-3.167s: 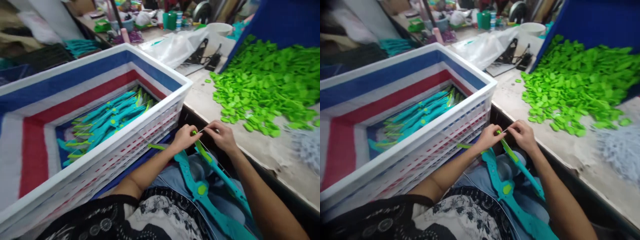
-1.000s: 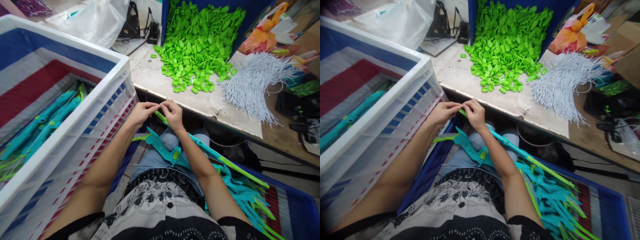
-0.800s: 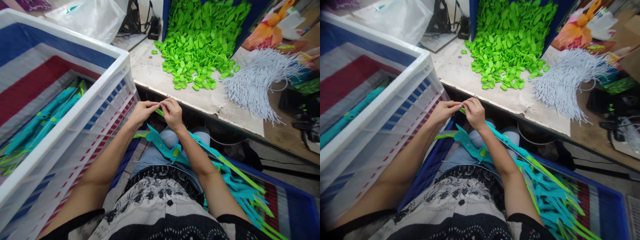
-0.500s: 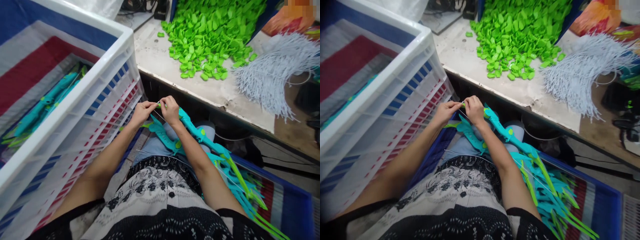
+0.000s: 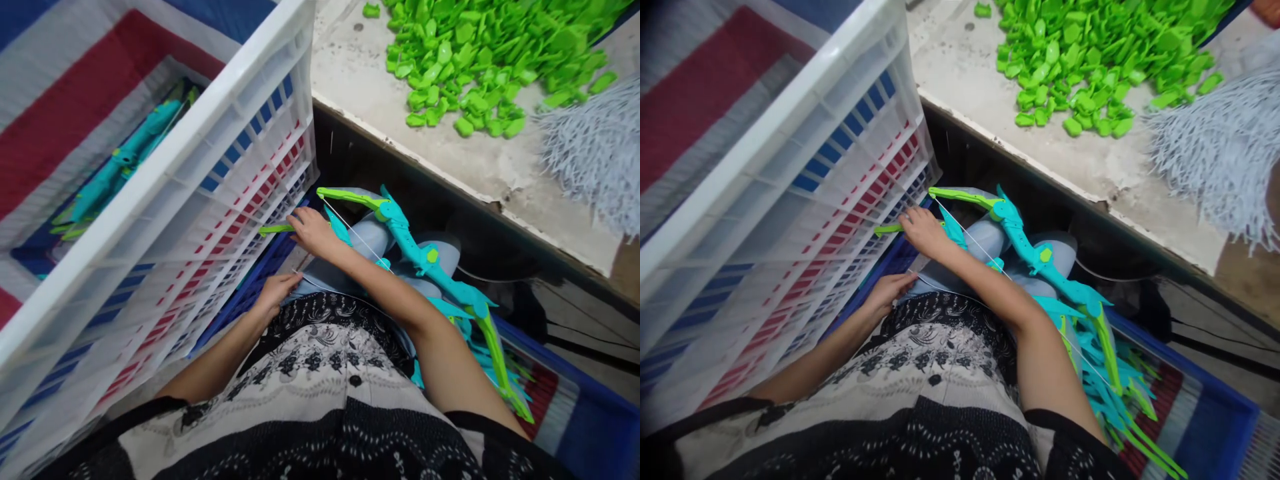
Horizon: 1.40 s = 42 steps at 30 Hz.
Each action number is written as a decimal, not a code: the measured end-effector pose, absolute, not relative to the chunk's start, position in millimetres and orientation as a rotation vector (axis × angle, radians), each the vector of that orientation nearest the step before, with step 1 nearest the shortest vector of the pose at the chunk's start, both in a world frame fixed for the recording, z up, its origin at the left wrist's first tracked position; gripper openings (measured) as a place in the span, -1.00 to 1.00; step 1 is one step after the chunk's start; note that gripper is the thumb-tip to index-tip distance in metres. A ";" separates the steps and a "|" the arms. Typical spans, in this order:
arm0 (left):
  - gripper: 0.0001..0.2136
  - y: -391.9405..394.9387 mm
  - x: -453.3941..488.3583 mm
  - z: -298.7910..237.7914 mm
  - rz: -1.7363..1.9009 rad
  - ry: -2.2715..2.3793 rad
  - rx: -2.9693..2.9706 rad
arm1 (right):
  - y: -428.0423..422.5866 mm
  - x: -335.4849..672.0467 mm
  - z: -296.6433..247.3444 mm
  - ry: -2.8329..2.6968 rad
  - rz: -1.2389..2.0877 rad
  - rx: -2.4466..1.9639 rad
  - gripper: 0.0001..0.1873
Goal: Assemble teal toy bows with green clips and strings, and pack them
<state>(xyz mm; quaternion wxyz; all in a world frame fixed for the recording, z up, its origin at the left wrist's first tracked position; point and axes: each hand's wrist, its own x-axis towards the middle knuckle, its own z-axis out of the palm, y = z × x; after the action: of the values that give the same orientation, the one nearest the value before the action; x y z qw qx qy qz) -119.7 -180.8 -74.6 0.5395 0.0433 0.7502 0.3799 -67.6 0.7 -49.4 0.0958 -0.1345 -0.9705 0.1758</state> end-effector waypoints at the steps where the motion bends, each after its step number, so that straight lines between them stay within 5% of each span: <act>1: -0.63 -176.8 -116.0 -75.5 0.943 1.789 0.092 | -3.1 -70.7 -55.0 -2.921 0.478 -0.481 -0.59; 10: -0.68 -155.1 -106.7 -81.8 1.048 1.727 -0.047 | -4.8 -73.5 -52.7 -2.981 0.652 -0.900 -0.61; 20: -0.77 -138.8 -142.1 7.3 1.592 1.009 0.048 | 4.1 -28.4 -56.1 -1.669 2.397 -0.696 -0.52; 33: -0.82 -93.3 -163.7 39.2 1.480 1.774 0.727 | 6.4 -4.5 -39.4 -1.492 2.421 -0.766 -0.51; 42: -0.82 -82.2 -161.6 43.3 1.479 1.827 0.869 | 5.7 -5.4 -39.9 -1.479 2.413 -0.755 -0.51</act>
<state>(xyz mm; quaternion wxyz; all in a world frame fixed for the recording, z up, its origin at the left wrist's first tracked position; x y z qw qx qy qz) -161.6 -82.2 43.3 0.3124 0.3294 0.6926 0.5605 -5.4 5.7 -39.9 0.1058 -0.2562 -0.5022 0.8191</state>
